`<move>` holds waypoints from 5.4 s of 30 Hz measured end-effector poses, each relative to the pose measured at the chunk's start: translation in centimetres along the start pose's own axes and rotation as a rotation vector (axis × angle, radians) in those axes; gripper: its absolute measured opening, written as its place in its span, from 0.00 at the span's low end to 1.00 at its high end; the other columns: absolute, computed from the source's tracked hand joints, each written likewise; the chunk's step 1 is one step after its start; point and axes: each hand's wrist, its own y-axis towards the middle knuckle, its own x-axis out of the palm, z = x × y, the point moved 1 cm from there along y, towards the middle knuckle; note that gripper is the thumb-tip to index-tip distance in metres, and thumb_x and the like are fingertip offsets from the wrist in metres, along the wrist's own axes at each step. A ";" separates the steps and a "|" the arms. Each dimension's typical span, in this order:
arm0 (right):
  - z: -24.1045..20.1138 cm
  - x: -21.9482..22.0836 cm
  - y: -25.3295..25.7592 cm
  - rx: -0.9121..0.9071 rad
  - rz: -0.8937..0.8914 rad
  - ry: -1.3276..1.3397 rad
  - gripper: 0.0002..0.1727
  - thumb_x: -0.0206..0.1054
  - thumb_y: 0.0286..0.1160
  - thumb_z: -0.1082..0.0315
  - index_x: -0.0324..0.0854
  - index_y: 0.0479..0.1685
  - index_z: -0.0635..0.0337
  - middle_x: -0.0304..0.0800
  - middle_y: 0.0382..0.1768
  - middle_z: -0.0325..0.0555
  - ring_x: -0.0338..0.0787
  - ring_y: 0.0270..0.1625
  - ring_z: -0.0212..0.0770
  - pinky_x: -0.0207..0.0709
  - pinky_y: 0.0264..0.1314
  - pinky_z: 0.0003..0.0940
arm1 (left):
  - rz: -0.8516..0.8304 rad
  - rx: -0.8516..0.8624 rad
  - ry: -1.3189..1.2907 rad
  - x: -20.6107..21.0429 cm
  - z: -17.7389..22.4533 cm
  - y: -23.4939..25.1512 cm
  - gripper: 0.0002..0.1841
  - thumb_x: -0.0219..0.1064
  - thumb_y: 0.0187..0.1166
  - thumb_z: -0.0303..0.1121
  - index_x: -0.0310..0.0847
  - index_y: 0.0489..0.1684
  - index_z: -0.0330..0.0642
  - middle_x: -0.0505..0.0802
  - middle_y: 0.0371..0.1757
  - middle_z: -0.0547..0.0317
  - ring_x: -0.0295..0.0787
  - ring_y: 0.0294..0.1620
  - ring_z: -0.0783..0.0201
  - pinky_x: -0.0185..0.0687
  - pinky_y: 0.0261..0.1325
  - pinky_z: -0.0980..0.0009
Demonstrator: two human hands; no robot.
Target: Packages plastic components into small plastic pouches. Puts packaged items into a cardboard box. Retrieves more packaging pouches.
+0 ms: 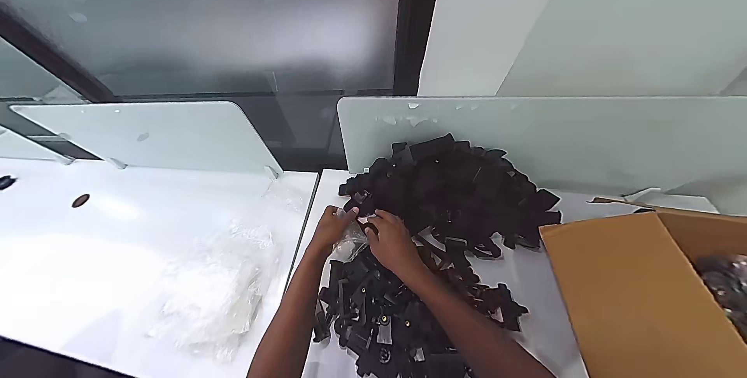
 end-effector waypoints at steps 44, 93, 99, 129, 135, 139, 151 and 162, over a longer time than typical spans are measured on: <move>-22.9 21.5 -1.4 -0.285 -0.381 -0.018 0.19 0.63 0.84 0.54 0.89 0.66 0.47 0.86 0.57 0.60 0.88 0.55 0.55 0.81 0.59 0.52 | 0.615 0.359 0.820 -24.5 -14.2 -18.4 0.15 0.64 0.85 0.33 0.87 0.60 0.32 0.88 0.71 0.44 0.78 0.80 0.49 0.73 0.81 0.53; 34.7 -27.2 -41.5 0.679 -0.439 -0.376 0.26 0.69 0.75 0.72 0.77 0.75 0.59 0.82 0.63 0.68 0.83 0.65 0.71 0.78 0.58 0.70 | -1.733 0.791 1.777 62.1 11.1 -26.9 0.33 0.69 0.79 0.56 0.82 0.61 0.29 0.89 0.56 0.32 0.86 0.60 0.37 0.74 0.64 0.32; 34.4 -27.4 -41.3 0.704 -0.462 -0.402 0.18 0.75 0.67 0.72 0.83 0.55 0.73 0.75 0.67 0.72 0.81 0.65 0.71 0.80 0.57 0.67 | -1.810 0.665 1.664 61.9 10.8 -27.7 0.31 0.68 0.81 0.54 0.82 0.65 0.31 0.89 0.60 0.36 0.86 0.61 0.43 0.75 0.67 0.38; 8.4 -8.0 -25.2 0.447 0.574 1.283 0.42 0.80 0.65 0.57 0.67 0.82 0.53 0.86 0.66 0.48 0.91 0.62 0.43 0.91 0.55 0.40 | -0.390 0.675 0.143 16.0 5.9 -19.8 0.10 0.66 0.83 0.39 0.90 0.43 0.42 0.93 0.33 0.66 0.90 0.30 0.74 0.89 0.35 0.75; 7.5 -4.6 -21.4 0.452 0.590 1.404 0.31 0.79 0.65 0.67 0.73 0.68 0.63 0.87 0.56 0.53 0.91 0.56 0.44 0.90 0.56 0.40 | -0.315 0.341 -0.111 11.7 2.6 -18.9 0.11 0.61 0.87 0.34 0.86 0.46 0.35 0.90 0.35 0.55 0.87 0.31 0.65 0.87 0.35 0.69; 7.3 -3.9 -19.8 0.494 0.557 1.425 0.28 0.72 0.77 0.62 0.69 0.73 0.62 0.87 0.58 0.53 0.91 0.57 0.45 0.89 0.57 0.43 | -0.336 0.255 -0.219 10.7 2.5 -20.0 0.14 0.70 0.78 0.26 0.85 0.59 0.31 0.94 0.49 0.49 0.94 0.47 0.58 0.93 0.52 0.63; 7.6 -3.4 -19.2 0.019 0.660 0.504 0.17 0.73 0.72 0.54 0.92 0.51 0.56 0.87 0.66 0.49 0.86 0.69 0.42 0.83 0.67 0.40 | -0.213 0.343 -0.169 10.6 1.3 -19.7 0.06 0.68 0.78 0.26 0.87 0.44 0.32 0.94 0.35 0.53 0.92 0.34 0.64 0.91 0.40 0.70; 5.8 -5.3 -19.0 -0.139 0.717 0.215 0.05 0.68 0.65 0.66 0.89 0.33 0.53 0.91 0.34 0.37 0.91 0.41 0.30 0.86 0.43 0.26 | 0.099 0.635 0.152 9.7 1.6 -19.7 0.08 0.66 0.77 0.35 0.87 0.36 0.41 0.90 0.28 0.66 0.84 0.22 0.76 0.84 0.25 0.77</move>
